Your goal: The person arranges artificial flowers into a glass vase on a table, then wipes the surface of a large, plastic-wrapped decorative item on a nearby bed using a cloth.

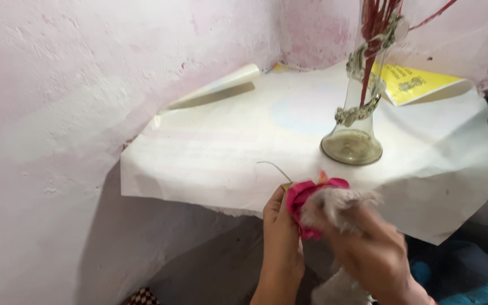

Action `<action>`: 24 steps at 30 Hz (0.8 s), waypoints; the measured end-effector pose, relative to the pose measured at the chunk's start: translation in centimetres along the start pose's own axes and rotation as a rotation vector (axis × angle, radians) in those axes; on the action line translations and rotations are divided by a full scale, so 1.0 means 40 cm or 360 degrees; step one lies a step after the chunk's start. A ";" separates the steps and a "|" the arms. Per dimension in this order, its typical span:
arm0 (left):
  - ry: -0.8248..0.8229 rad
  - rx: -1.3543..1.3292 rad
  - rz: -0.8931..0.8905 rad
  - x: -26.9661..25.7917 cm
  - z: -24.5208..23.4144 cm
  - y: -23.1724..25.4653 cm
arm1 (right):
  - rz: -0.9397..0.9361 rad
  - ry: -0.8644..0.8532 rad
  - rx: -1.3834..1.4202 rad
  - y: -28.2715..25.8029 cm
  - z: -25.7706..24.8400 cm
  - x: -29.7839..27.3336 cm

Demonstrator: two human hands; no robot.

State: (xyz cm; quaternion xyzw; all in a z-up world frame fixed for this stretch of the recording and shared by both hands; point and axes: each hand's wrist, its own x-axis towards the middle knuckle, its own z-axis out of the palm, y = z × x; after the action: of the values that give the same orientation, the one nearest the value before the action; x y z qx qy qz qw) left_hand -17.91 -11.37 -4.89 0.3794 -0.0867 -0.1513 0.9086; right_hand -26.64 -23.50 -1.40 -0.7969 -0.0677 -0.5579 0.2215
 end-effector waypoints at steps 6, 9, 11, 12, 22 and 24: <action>0.0230 0.0492 0.0142 -0.006 -0.014 0.047 | 0.0436 0.0052 -0.0035 0.065 0.016 -0.042; 0.0172 0.0468 0.0140 -0.015 0.010 0.055 | 0.0008 -0.0079 -0.0021 0.071 0.025 -0.071; 0.0225 0.0614 0.0257 -0.019 0.021 0.069 | 0.0097 -0.0058 -0.0022 0.061 0.020 -0.080; 0.0257 0.0687 0.0312 -0.024 0.023 0.076 | 0.0332 0.0007 -0.0025 0.050 0.015 -0.083; 0.0376 0.1147 0.0408 -0.031 0.035 0.111 | 0.0507 0.0045 -0.0002 0.035 -0.010 -0.038; 0.0345 0.1210 0.0535 -0.020 0.039 0.115 | 0.0175 0.0070 0.0006 0.046 -0.007 -0.035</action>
State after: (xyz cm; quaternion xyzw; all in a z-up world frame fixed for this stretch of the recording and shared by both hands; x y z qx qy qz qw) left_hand -18.14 -9.05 -0.54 0.6816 -0.1011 0.0824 0.7200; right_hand -26.74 -25.07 -3.11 -0.7867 -0.0200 -0.5620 0.2546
